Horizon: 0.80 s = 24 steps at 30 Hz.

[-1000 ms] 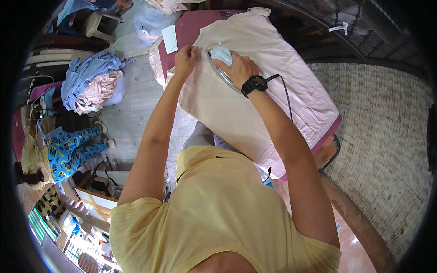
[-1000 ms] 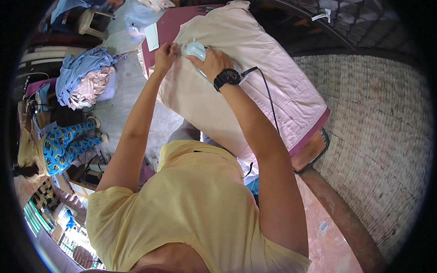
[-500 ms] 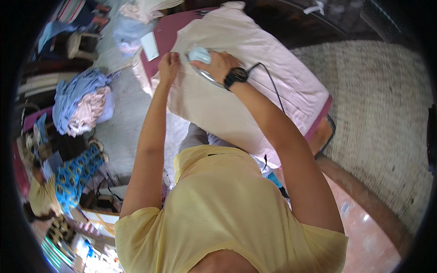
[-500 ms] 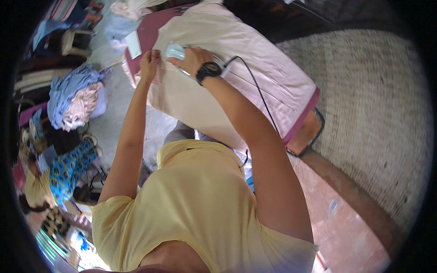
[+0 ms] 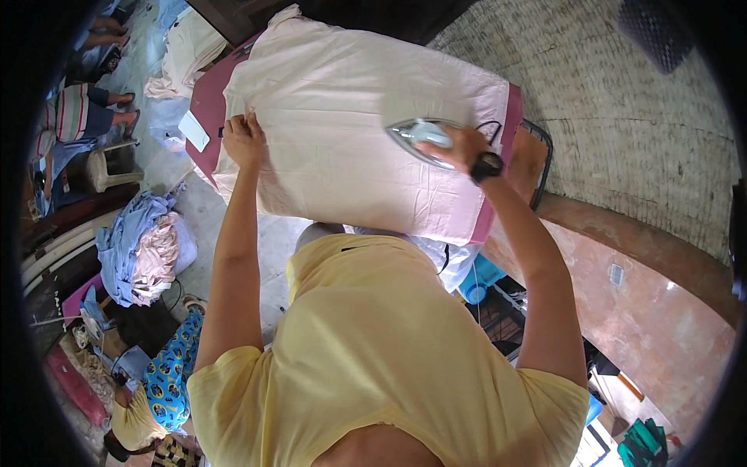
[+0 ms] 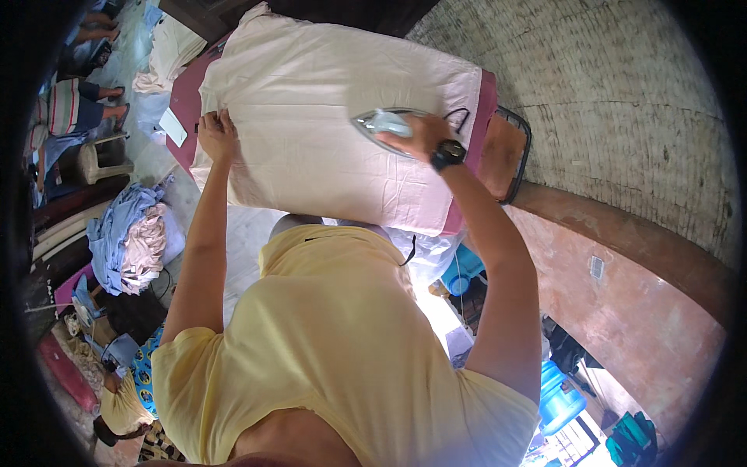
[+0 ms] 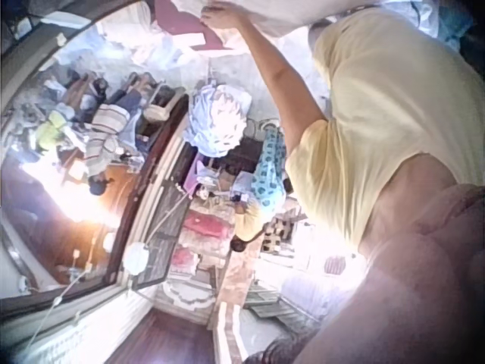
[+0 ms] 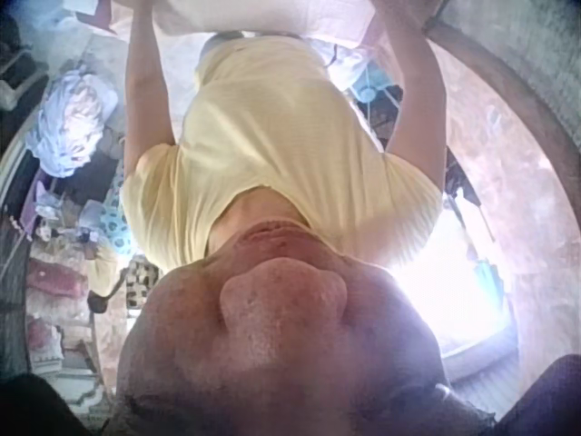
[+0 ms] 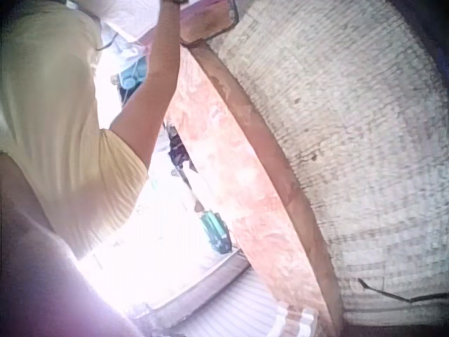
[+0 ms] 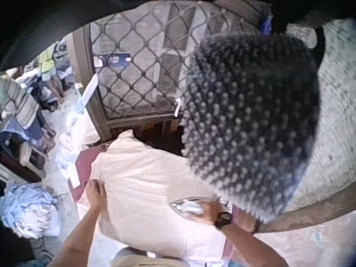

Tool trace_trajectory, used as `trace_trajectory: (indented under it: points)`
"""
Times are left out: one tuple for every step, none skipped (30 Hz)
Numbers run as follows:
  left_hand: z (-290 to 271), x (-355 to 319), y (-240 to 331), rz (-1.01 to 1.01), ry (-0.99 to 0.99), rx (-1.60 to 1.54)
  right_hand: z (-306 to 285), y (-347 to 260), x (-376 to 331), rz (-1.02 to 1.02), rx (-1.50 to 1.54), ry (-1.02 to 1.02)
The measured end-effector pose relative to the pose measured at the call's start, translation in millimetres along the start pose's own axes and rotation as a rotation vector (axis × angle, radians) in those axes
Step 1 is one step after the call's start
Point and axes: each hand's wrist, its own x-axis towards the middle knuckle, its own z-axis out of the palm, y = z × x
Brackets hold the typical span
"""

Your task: The person irons a shirt on a board, then picks up another shirt from a pile and prepares to iron it.

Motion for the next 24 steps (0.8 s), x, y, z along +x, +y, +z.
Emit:
trace_trajectory:
  points:
    - [0,0,2,0.006,0.011,0.01,-4,13,-13,-0.013,0.067,0.063]
    - [1,1,6,0.016,0.024,0.016,-1,21,-18,-0.029,0.055,0.082]
    - [1,2,10,0.026,0.039,0.021,3,26,-20,-0.045,0.041,0.102]
    - [1,3,11,0.021,0.029,0.028,7,21,-18,-0.144,0.091,0.2]
    - [0,2,11,0.015,0.018,0.035,13,9,-12,-0.245,0.139,0.298]
    - [0,0,12,0.012,0.004,0.036,14,-9,-5,-0.221,0.148,0.228]
    - [-1,-1,12,0.016,0.018,-0.025,22,-27,5,-0.219,0.175,0.15]
    - [-1,-2,12,0.028,0.04,-0.012,29,-54,15,-0.215,0.044,0.151]
    - [-2,-3,12,0.035,0.066,0.004,43,-75,31,-0.219,0.151,0.098]
    - [-2,-5,10,0.044,0.069,0.026,36,-106,39,-0.232,0.25,0.041]
    - [0,-4,10,0.059,0.068,0.038,42,-125,48,-0.266,0.364,0.114]
    - [1,-5,5,0.061,0.052,0.059,36,-146,58,-0.231,0.333,0.021]
    - [3,-3,8,0.066,0.047,0.058,40,-158,67,-0.197,0.269,0.012]
    - [5,-1,9,0.07,0.045,0.061,40,-166,72,-0.184,0.218,0.024]
    - [7,1,10,0.074,0.043,0.064,40,-167,74,-0.169,0.167,0.035]
    - [6,1,8,0.068,0.039,0.069,42,-162,71,-0.161,0.2,0.04]
    - [6,1,6,0.063,0.034,0.074,43,-153,66,-0.152,0.233,0.046]
    - [6,-1,4,0.059,0.029,0.08,44,-141,60,-0.143,0.267,0.053]
    - [4,-2,2,0.05,0.029,0.091,46,-125,53,-0.103,0.303,0.048]
    - [1,-4,1,0.033,0.029,0.122,27,-109,35,0.013,0.316,-0.009]
    - [-2,-3,5,0.025,0.027,0.145,28,-83,21,0.079,0.327,0.045]
    - [-3,-2,10,0.015,0.024,0.164,26,-53,6,0.163,0.336,0.079]
    - [-7,-1,18,0.012,0.05,0.18,11,-31,-18,0.22,0.373,0.16]
    - [-9,0,36,0.012,0.079,0.194,-11,-17,-45,0.305,0.386,0.179]
